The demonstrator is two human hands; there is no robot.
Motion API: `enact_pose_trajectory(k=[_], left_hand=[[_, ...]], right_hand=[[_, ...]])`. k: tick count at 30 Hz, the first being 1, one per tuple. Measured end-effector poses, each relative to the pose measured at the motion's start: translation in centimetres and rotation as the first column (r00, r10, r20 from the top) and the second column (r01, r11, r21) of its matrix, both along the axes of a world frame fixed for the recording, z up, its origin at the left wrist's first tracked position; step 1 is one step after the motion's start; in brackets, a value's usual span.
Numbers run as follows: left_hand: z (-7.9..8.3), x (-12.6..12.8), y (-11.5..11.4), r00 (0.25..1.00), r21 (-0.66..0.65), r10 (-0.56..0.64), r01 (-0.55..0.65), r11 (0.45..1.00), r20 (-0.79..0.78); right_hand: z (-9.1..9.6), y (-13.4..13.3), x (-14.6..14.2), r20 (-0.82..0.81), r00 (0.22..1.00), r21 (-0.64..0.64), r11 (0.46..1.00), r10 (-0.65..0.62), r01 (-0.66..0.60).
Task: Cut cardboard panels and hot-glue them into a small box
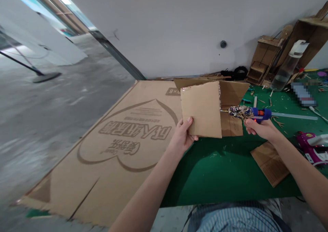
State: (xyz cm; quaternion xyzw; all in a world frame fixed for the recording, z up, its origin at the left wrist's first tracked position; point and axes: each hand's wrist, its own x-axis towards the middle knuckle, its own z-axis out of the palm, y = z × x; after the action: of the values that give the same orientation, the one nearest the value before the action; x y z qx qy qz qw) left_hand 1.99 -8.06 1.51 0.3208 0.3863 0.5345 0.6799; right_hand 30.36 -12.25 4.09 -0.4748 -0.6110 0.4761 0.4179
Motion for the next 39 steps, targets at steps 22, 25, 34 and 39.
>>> enact_pose_trajectory(k=[22, 25, 34, 39], left_hand=[[0.24, 0.07, -0.09, 1.000, 0.000, -0.007, 0.007, 1.000, -0.009], [0.23, 0.12, -0.08, 1.000, -0.003, -0.004, 0.004, 1.000, -0.009], [0.43, 0.23, -0.11, 1.000, -0.013, 0.011, -0.010, 1.000, 0.015], [0.26, 0.13, -0.04, 1.000, -0.018, 0.016, -0.015, 1.000, 0.020]], right_hand=[[-0.02, 0.05, -0.13, -0.097, 0.995, 0.022, 1.000, 0.009, -0.007], [-0.11, 0.05, -0.21, -0.111, 0.994, 0.036, 0.999, -0.007, 0.011], [-0.09, -0.07, -0.07, -0.030, 1.000, 0.017, 1.000, 0.005, -0.005], [0.36, -0.28, -0.12, 0.009, 1.000, 0.009, 1.000, 0.022, -0.022]])
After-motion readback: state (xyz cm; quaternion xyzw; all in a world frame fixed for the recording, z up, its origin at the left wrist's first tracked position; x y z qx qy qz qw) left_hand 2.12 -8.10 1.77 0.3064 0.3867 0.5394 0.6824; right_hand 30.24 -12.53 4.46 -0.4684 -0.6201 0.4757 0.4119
